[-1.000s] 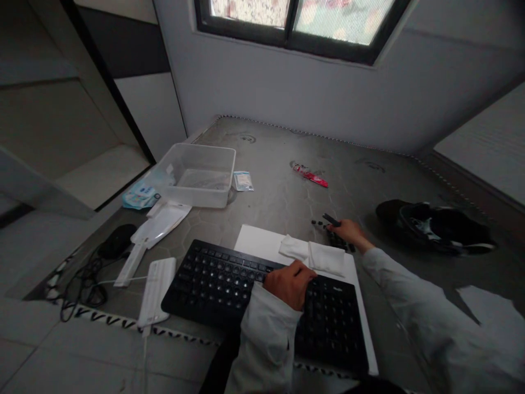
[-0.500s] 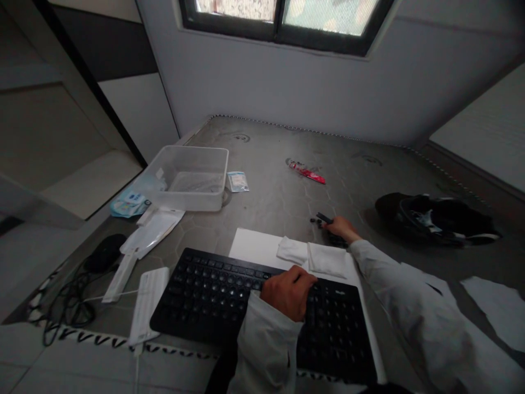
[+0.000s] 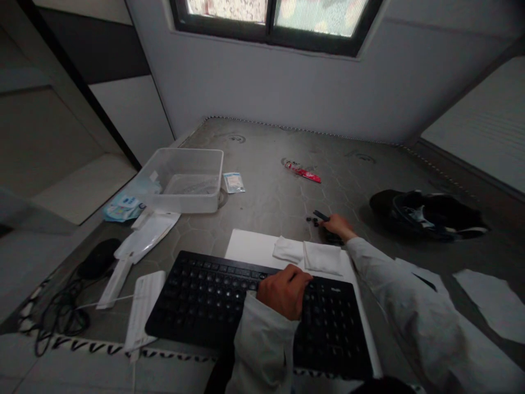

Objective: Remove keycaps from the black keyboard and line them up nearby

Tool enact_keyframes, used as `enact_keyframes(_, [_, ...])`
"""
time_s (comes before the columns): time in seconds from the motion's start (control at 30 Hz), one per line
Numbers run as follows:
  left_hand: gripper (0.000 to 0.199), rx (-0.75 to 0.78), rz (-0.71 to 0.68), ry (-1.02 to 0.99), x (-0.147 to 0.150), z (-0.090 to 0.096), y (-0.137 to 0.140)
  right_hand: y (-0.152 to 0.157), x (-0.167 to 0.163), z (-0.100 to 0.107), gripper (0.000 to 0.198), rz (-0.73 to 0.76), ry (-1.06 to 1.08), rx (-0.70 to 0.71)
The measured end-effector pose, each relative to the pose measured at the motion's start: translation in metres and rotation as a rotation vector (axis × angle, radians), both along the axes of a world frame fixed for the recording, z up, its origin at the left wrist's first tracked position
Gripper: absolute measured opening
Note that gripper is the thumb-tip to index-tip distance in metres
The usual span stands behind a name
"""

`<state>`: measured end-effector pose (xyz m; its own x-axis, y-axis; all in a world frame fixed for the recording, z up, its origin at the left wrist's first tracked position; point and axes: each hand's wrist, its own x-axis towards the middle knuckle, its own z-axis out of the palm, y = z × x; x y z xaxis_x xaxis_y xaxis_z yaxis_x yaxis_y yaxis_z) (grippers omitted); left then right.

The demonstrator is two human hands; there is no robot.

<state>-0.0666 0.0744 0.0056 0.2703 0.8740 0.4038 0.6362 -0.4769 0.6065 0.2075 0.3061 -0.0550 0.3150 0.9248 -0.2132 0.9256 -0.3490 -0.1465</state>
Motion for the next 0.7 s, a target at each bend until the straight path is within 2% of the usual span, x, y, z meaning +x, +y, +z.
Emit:
enact_keyframes(0.17, [0.021,-0.010,0.008,0.008,0.000,0.000,0.000,-0.009,-0.003,0.026,0.043,0.055,0.063,0.079])
enact_keyframes(0.3, [0.020,-0.020,0.011,0.005,0.000,0.000,0.000,-0.025,-0.001,0.066,0.038,0.152,0.128,0.190])
enact_keyframes(0.37, [0.021,-0.019,0.006,0.009,0.000,0.000,0.000,-0.044,0.001,0.089,0.038,0.184,0.164,0.288])
enact_keyframes(0.43, [0.021,-0.010,-0.005,0.019,0.000,0.001,0.000,-0.073,-0.002,0.107,0.042,0.186,0.284,0.504])
enact_keyframes(0.53, [0.020,0.011,-0.030,0.028,0.000,0.001,0.000,-0.132,-0.019,0.119,0.050,-0.008,0.588,0.717])
enact_keyframes(0.67, [0.018,0.017,-0.069,0.050,0.000,0.002,0.000,-0.211,-0.063,0.111,0.044,-0.281,1.099,1.001])
enact_keyframes(0.7, [0.018,0.009,-0.077,0.064,0.000,0.002,0.000,-0.226,-0.075,0.110,0.042,-0.314,1.231,1.000])
